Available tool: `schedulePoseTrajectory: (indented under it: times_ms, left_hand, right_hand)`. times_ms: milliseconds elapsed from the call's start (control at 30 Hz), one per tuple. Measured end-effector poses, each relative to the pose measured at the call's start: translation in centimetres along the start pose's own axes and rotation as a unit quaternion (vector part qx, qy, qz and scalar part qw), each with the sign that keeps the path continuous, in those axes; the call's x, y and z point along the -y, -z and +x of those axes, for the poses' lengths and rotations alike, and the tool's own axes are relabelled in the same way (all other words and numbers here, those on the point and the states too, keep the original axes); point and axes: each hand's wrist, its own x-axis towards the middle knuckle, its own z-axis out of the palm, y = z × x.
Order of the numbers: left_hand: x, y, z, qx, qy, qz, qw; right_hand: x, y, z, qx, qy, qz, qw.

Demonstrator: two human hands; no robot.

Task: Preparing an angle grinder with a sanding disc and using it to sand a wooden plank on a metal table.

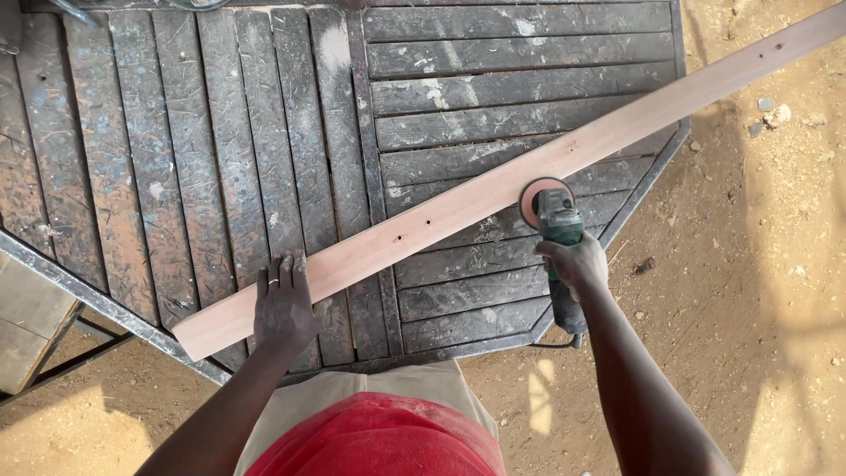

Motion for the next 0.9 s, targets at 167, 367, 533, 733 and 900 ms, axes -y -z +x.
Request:
schedulePoseTrajectory:
  times_ms: [167,367,533,733,900]
  left_hand:
    - [2.5,-0.9,-2.5,-0.196,0.045,-0.068,0.977]
    - [8.8,-5.1,-5.6,-0.151,0.39,-0.169,0.893]
    - [12.6,-6.7,-7.1,-0.182,0.476,-0.262,0.819]
    - [13.2,-4.5,-7.1,-0.19,0.534,-0.439,0.697]
    - [16.6,-8.7,-7.9,-0.209,0.504,-0.598,0.587]
  right_hand:
    - [5.1,-3.0,-6.7,0.062,0.02,-0.069,0.996]
    - [13.3,-10.6,-19.9,0.258,0.124,-0.188,0.94]
    - [15.1,-12.7,-21.6,0.319,0.178,-0.197,0.91]
    - [9.9,-7.7,-10.9,0.176,0.088,-0.089,0.976]
    - [5.7,-3.0,-2.5,0.032,0.019,0.113,0.993]
